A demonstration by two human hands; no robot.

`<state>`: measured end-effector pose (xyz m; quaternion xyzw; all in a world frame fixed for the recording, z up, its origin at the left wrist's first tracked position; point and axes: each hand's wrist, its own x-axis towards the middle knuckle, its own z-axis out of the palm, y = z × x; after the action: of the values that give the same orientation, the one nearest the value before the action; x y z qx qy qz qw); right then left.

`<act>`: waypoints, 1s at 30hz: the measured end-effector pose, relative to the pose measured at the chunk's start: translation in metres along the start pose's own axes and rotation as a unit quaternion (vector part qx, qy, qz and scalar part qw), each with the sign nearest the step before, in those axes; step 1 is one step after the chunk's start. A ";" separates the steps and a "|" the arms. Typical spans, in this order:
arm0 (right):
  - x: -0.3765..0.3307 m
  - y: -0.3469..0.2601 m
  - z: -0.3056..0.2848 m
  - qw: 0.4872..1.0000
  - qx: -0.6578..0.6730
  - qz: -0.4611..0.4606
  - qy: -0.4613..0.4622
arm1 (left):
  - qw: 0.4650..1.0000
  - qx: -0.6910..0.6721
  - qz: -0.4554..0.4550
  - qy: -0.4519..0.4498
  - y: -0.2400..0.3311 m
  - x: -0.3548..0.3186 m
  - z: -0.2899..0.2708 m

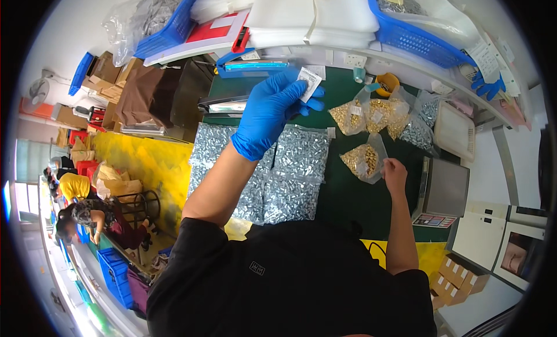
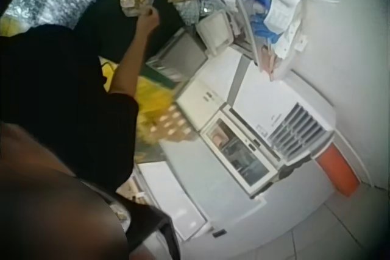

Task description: Applying labels to plastic bags and sealing them using a benchtop heat sealing machine.

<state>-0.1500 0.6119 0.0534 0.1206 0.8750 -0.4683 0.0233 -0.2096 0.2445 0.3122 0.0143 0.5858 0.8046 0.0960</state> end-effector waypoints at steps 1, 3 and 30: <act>-0.001 -0.003 0.000 1.000 0.000 0.003 -0.001 | 1.000 0.000 -0.003 0.000 -0.002 -0.002 0.001; -0.002 -0.009 -0.001 1.000 0.000 0.004 0.003 | 0.999 -0.026 0.013 -0.022 -0.007 -0.005 0.006; -0.066 -0.239 -0.009 0.884 0.368 -0.216 -0.189 | 0.992 0.085 -0.064 -0.072 -0.016 -0.057 0.043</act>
<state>-0.1413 0.4797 0.2634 -0.1626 0.6234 -0.7637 0.0407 -0.1452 0.2799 0.3158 0.0430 0.6435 0.7409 0.1876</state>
